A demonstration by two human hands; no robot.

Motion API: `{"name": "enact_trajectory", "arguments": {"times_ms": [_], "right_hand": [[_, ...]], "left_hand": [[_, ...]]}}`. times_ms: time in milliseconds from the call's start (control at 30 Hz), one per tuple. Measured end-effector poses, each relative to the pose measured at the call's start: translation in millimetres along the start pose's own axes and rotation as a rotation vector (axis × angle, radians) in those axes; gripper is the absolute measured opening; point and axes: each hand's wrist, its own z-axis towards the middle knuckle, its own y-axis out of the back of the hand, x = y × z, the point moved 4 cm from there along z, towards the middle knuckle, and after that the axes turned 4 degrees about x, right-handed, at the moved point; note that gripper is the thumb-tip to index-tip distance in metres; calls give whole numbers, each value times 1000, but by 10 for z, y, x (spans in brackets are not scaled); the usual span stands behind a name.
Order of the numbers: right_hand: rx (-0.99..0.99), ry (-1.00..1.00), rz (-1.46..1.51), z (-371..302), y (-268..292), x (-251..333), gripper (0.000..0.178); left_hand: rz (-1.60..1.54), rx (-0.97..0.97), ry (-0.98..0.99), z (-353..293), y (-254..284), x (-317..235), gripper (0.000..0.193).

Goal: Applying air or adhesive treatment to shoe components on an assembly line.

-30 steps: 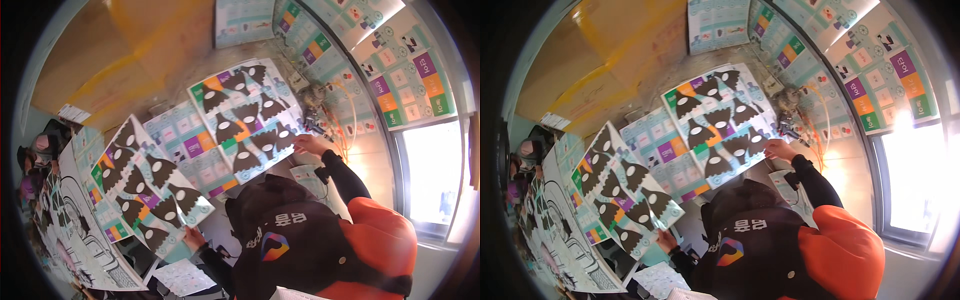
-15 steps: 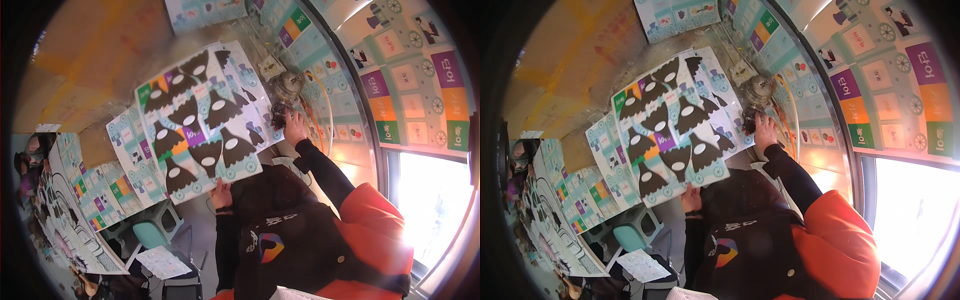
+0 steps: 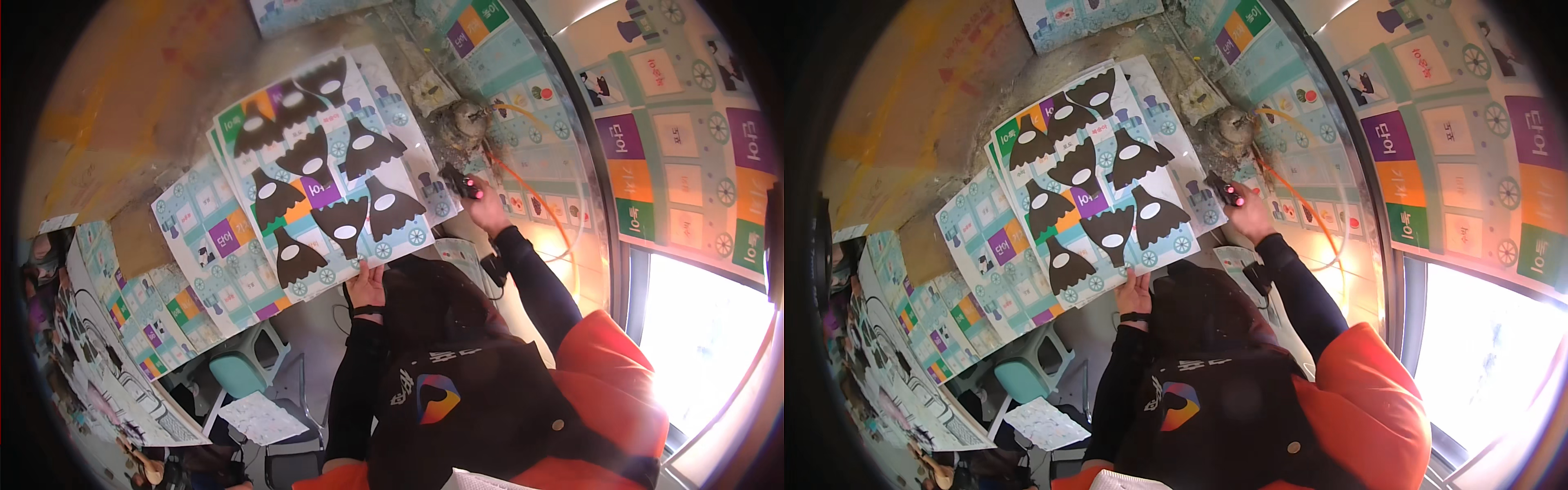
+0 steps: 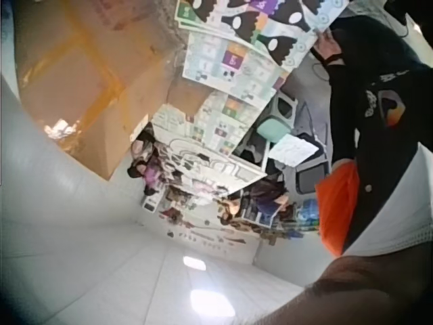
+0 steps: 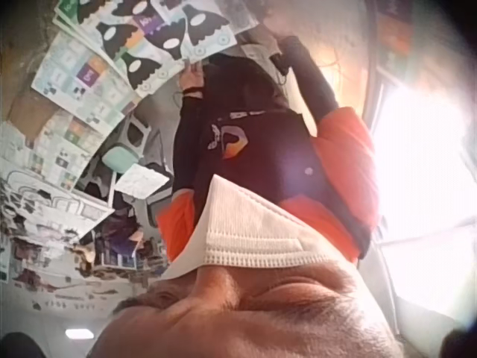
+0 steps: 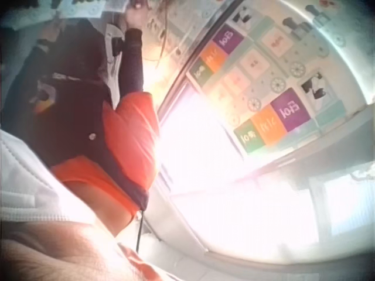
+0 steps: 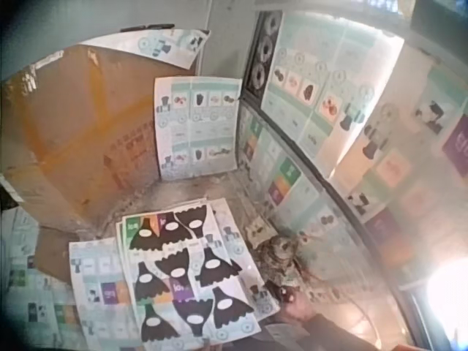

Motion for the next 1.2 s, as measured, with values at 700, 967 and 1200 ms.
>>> {"name": "enact_trajectory", "arguments": {"times_ms": [700,967,1200], "right_hand": [[498,-205,514,109,-285,1003,39],[413,-117,375,200,-381,997,32],[475,-87,330,95,-427,883,39]], "left_hand": [[2233,558,-262,1038,-1611,-644,89],[2208,506,-245,1072,-1650,-657,93],[2170,511,-290,1050,-1608,-664,97]]}}
